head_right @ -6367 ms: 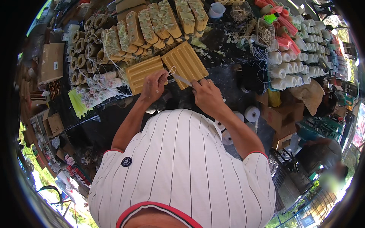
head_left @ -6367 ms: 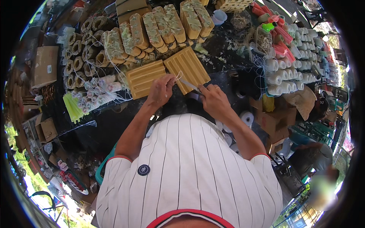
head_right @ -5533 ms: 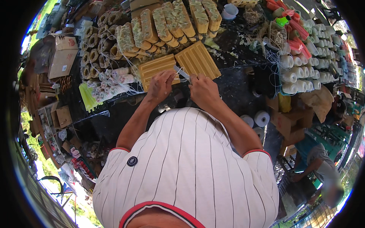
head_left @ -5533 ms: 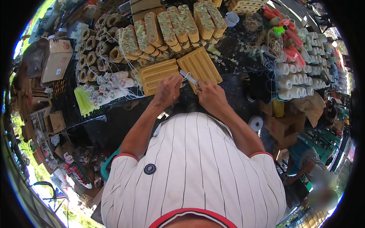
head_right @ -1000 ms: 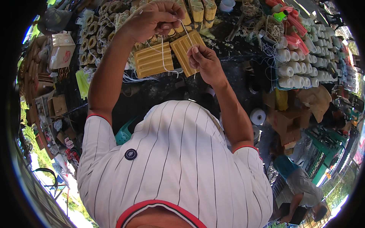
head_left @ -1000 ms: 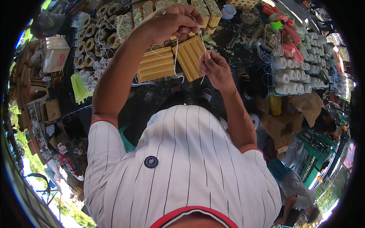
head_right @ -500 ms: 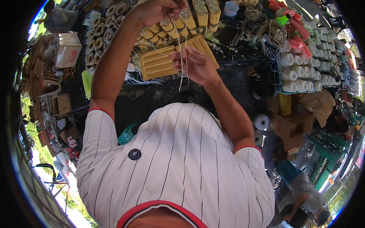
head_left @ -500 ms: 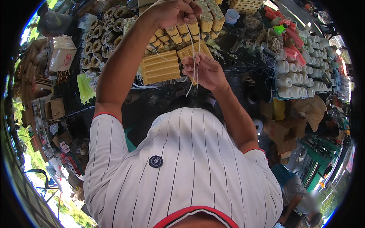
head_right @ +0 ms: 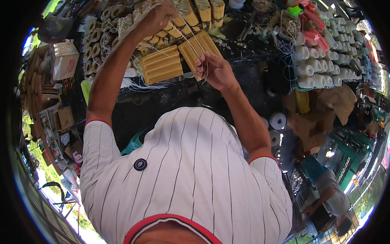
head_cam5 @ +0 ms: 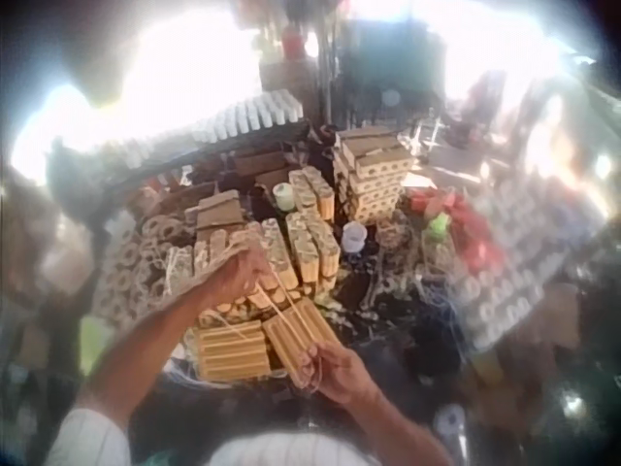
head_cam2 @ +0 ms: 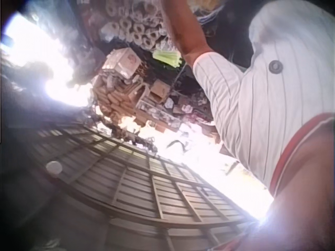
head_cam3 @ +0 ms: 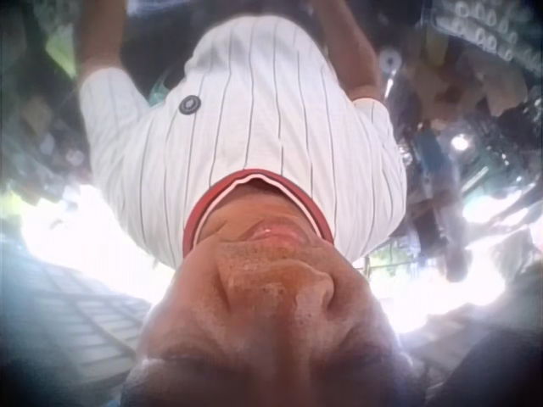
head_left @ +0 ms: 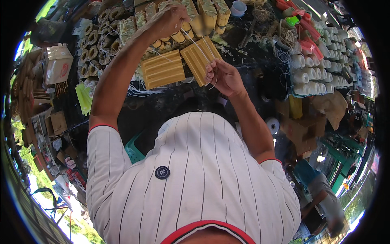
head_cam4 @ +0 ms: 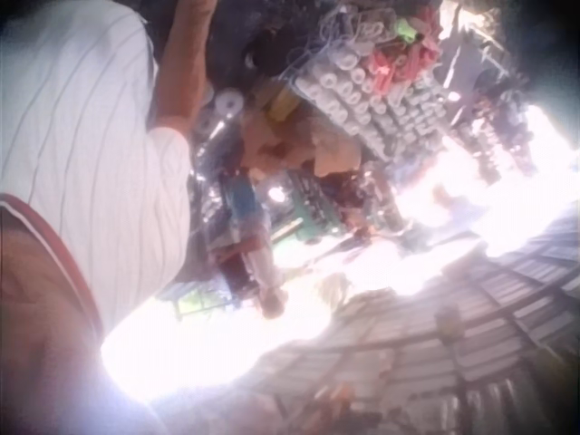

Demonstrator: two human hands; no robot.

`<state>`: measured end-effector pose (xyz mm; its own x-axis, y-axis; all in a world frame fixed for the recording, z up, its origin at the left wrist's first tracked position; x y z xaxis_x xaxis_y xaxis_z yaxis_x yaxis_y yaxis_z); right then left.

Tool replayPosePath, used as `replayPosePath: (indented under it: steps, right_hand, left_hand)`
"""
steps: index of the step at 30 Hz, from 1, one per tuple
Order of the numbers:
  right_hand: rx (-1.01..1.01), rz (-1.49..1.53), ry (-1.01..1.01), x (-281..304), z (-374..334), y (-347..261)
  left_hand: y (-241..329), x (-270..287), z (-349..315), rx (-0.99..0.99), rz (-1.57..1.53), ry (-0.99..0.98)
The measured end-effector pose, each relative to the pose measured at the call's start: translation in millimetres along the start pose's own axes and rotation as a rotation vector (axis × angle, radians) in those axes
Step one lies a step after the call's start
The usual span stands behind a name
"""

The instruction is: The person assembles firecrackers by hand. They pick up a yellow block, split it into two halves, and tie the halves together with string. The person repeats this process multiple times, stacking the tied blocks on the table.

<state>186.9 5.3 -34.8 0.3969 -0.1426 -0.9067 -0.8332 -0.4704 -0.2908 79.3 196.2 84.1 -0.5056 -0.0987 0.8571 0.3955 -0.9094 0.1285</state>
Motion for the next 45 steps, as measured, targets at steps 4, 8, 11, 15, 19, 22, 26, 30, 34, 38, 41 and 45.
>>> replayPosePath:
  steps: [4,8,11,15,19,22,26,30,34,38,41,45]
  right_hand:
    - [0.006,-0.078,0.172,47.9,-12.4,-3.5]
    - [-0.042,-0.093,0.266,97.0,-28.0,7.0]
    - [-0.059,-0.139,0.385,145.0,-41.2,18.0]
    - [-0.071,-0.238,0.556,190.0,-45.4,37.3]
    - [0.017,-0.419,0.691,227.1,-29.5,39.7]
    - [0.06,-0.623,0.831,249.7,-21.5,29.1]
    - [0.161,-0.693,0.849,242.2,-11.6,19.9]
    - [0.272,-0.773,0.876,233.5,-16.6,7.6]
    - [0.274,-0.769,0.917,237.7,-20.4,4.1]
    - [0.245,-0.766,0.94,236.3,-15.5,2.4]
    - [0.246,-0.78,0.944,238.8,-17.0,3.5]
    - [0.23,-0.828,0.958,241.3,-17.3,2.9]
  left_hand:
    - [14.5,-22.5,3.5,0.109,-0.032,-0.064]
    - [19.7,-62.2,-27.6,0.282,-0.126,-0.099]
    - [27.0,-117.3,-58.3,0.379,-0.214,-0.242]
    - [26.4,-167.0,-86.9,0.425,-0.38,-0.255]
    - [13.1,-190.0,-93.7,0.42,-0.245,-0.155]
    - [2.3,-205.7,-100.3,0.473,-0.141,-0.089]
    - [-14.4,-221.2,-115.5,0.529,-0.16,-0.054]
    - [-19.5,-226.9,-117.9,0.565,-0.154,-0.118]
    - [-21.3,-226.7,-113.1,0.546,-0.13,-0.154]
    - [-30.7,-235.9,-114.0,0.51,-0.127,-0.17]
    - [-29.0,-241.6,-112.8,0.469,-0.061,-0.225]
    - [-29.1,-243.3,-116.4,0.538,-0.081,-0.244]
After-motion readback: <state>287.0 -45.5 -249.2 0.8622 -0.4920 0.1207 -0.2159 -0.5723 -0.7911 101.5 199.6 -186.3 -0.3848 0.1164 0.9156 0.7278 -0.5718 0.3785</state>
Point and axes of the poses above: each hand's wrist, its own z-axis towards the middle knuckle, its own x-axis out of the back of the hand, y = z × x, the point moved 10 cm from there along z, towards the middle knuckle, and after that the axes turned 11 degrees about y, right-handed, at the moved point
